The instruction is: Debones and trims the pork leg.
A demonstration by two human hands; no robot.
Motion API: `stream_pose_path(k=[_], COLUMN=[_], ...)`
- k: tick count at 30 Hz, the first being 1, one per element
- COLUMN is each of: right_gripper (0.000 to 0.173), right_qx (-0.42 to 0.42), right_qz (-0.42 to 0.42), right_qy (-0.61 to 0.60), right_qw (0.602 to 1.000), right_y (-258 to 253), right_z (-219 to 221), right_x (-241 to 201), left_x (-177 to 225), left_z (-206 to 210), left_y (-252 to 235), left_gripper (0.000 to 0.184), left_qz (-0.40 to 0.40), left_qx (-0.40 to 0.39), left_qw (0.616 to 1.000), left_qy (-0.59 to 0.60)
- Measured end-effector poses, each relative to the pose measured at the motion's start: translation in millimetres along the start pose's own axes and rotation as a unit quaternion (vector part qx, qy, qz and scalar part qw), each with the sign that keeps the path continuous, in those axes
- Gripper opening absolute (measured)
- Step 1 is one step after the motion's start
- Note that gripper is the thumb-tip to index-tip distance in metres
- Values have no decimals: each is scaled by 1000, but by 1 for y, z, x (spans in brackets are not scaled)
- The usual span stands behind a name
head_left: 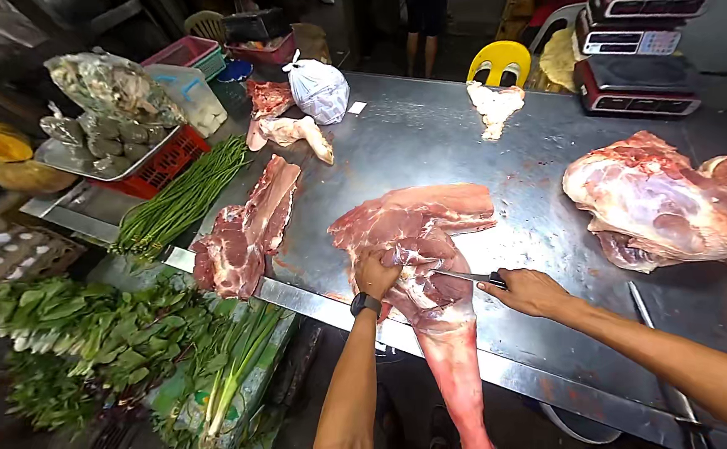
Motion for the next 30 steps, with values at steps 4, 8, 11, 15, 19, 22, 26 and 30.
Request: stream_pose_path(k=[4,8,11,15,19,22,26,30], right_gripper=[90,89,87,86,87,88,89,87], right_qx=[2,-2,-4,-26,-52,-36,-62,-81], right_qz=[-19,-30,-30,-29,-18,-9,10,24], right_qy=[104,143,169,201,206,197,185,146], right_qw=[994,989,985,979,977,980,981,986], right_y=[-10,-22,-33,-42,-56,-62,-54,-59], right_z=[-26,-42,-51,-61,-58,-50,-51,-47], right_x=[-34,-63,-76,-86,-98,-102,-89,-115], left_x=[-5,-7,-7,-6,-7,-7,-6,-6], left_z=[2,1,1,1,1,0,1,-1], left_y=[1,-2,-1,-1,-1,-3,-3,-3], left_gripper=[50,47,46,46,45,46,46,46], left_qz=[21,34,30,30,33,29,26,11], left_qx=[12,15,15,19,38,43,29,35], left_qw=[999,998,998,998,997,997,998,998], left_qy=[28,47,53,57,54,52,55,43])
Point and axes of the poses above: each hand's wrist, its own y-axis away from the middle knuckle, its own z-axis out of the palm, x = y × z, the point moved 5 cm from there along -y, towards the middle knuckle, and after that the axes turned 1 degree about -x, right-handed, at the moved point
